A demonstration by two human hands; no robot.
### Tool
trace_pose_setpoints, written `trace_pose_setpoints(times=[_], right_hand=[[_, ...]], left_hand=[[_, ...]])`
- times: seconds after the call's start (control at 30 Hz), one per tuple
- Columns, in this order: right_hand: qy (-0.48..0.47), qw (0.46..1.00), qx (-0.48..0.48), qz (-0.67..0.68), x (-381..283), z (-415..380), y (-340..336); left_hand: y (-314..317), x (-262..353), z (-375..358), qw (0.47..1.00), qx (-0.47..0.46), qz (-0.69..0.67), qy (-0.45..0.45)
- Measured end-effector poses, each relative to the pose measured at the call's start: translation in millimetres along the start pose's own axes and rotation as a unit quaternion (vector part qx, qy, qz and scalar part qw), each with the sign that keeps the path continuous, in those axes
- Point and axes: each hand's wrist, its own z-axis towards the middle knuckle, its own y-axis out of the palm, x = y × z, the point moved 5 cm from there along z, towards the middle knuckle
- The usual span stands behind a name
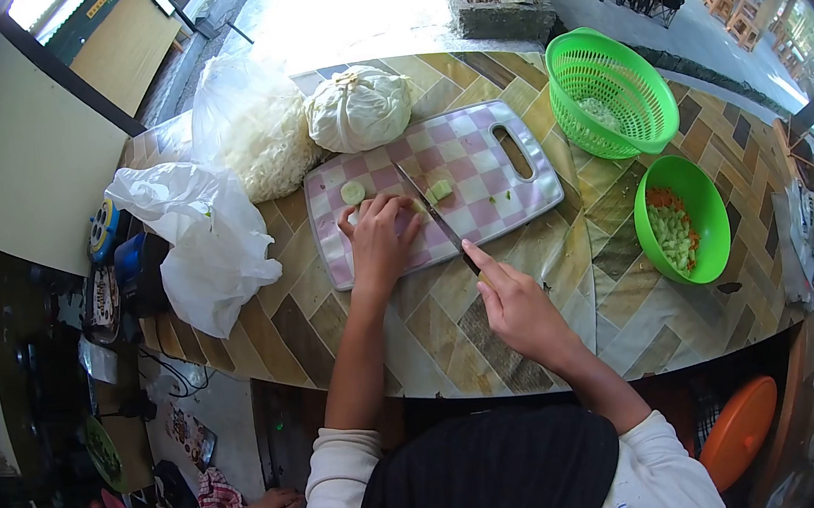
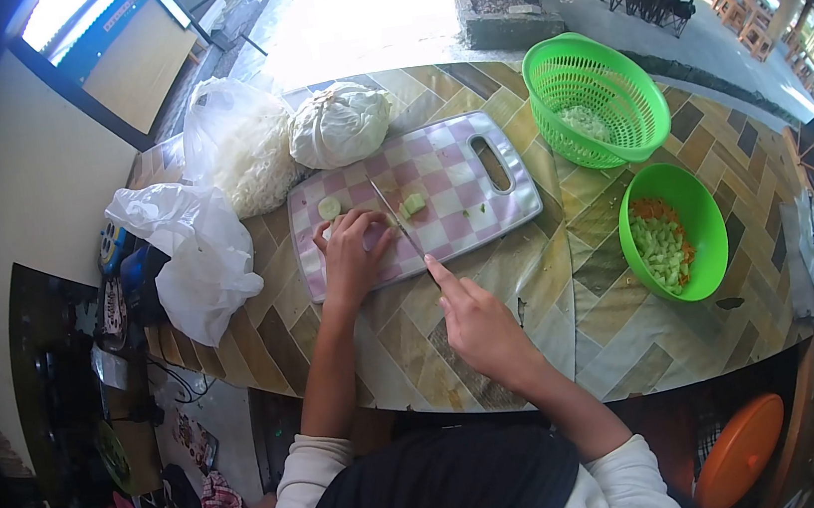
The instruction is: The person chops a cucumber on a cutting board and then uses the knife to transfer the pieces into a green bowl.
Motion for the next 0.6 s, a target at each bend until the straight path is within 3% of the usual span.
trace_pose_setpoints(times=[0.6], right_hand=[[-0.012, 1.000, -0.002, 0.014, 2.4, 1.2, 3.0]], left_hand=[[-0.6, 0.5, 0.6, 1.000, -0.003, -0.005, 0.002]])
